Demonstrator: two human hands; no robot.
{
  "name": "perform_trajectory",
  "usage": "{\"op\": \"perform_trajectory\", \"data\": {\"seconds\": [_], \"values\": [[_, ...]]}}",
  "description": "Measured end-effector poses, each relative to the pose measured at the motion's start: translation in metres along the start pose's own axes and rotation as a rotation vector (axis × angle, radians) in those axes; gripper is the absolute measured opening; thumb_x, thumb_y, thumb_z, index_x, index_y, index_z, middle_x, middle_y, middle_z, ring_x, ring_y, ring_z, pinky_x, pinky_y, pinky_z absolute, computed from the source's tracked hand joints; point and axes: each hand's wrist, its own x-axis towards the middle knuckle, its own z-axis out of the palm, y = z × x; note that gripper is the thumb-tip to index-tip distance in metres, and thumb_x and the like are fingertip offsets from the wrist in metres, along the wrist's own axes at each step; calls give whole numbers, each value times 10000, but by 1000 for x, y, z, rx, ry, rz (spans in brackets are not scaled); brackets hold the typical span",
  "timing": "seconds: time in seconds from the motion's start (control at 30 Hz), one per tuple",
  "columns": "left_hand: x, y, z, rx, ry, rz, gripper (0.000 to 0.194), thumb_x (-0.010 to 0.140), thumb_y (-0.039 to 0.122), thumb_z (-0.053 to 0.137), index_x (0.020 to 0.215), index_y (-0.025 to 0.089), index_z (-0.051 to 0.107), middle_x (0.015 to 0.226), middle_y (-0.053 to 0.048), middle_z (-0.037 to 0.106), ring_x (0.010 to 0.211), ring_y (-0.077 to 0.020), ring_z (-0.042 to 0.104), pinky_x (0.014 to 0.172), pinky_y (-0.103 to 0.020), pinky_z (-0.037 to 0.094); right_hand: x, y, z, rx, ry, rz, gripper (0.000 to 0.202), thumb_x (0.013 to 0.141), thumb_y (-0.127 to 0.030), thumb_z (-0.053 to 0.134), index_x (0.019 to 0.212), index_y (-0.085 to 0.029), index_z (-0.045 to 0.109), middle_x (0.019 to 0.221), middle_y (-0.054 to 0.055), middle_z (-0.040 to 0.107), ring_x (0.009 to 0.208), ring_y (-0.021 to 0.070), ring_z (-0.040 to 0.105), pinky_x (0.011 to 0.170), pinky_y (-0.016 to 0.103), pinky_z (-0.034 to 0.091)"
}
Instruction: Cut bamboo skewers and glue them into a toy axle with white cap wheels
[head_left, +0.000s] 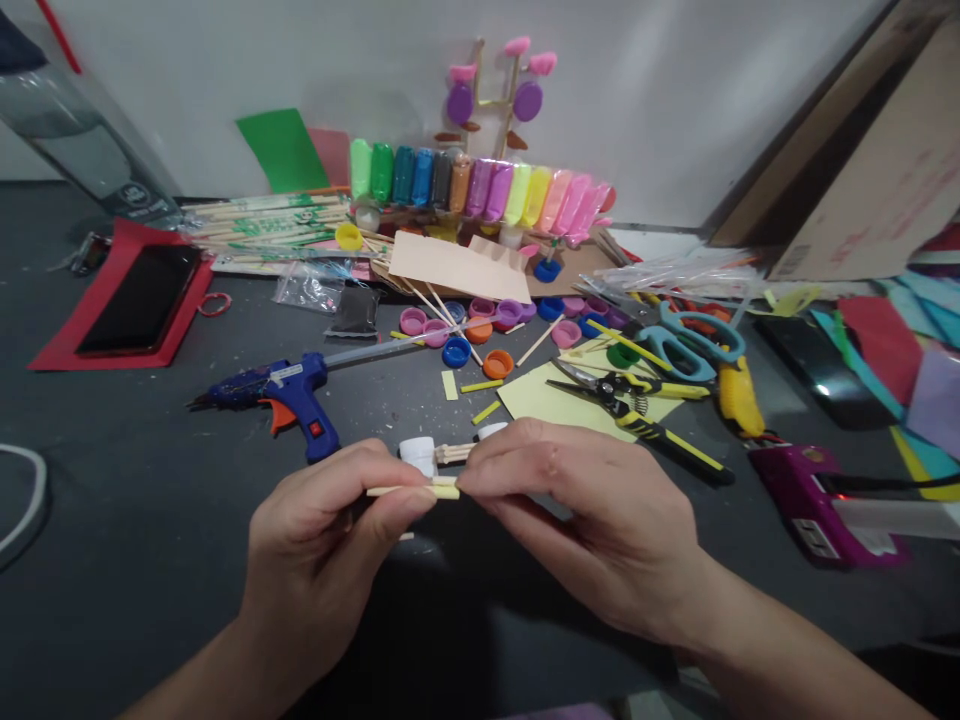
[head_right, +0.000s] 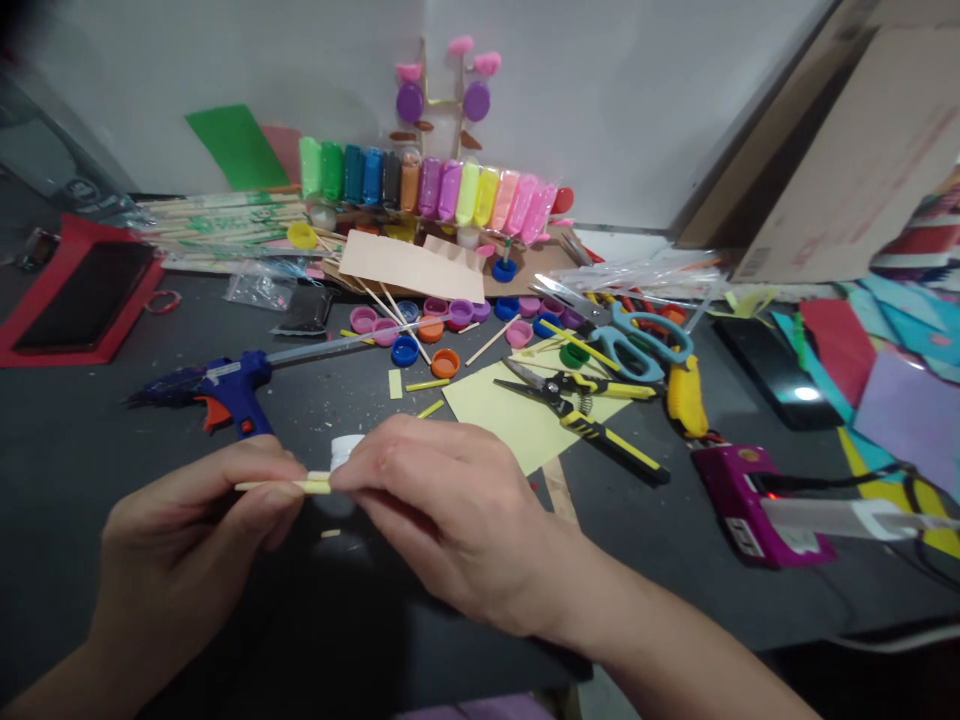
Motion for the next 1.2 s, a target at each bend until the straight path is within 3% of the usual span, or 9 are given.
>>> {"op": "perform_trajectory", "data": {"seconds": [0.47, 0.7, 1.07, 1.2], "values": [[1, 0, 1, 14, -3, 6, 170, 876, 121, 603, 741, 204, 665, 574, 64, 523, 495, -71, 487, 466, -190, 373, -1, -3, -2, 41, 3, 36, 158, 934, -75, 555, 963, -198, 650, 871, 47, 721, 812, 141, 678, 757, 252, 557], [1, -2, -1, 35, 15, 1, 178, 883, 120, 584, 754, 209, 666, 577, 64, 519, 497, -77, 488, 471, -203, 376, -3, -1, -4, 25, -60, 9, 148, 941, -91, 559, 978, -195, 657, 853, 47, 721, 823, 147, 677, 764, 256, 555], [-1, -4, 0, 50, -14, 29, 227, 904, 92, 536, 724, 207, 612, 597, 64, 505, 521, -77, 479, 492, -217, 359, -1, -3, -2, 134, 110, 114, 170, 902, -66, 598, 951, -208, 678, 791, 16, 693, 727, 138, 658, 675, 270, 524], [-1, -4, 0, 27, -24, 41, 231, 905, 89, 531, 724, 203, 617, 595, 59, 512, 520, -81, 477, 489, -222, 357, -1, -2, -1, 100, 105, 106, 152, 904, -69, 601, 928, -198, 678, 804, 14, 697, 724, 124, 655, 672, 248, 517]]}}
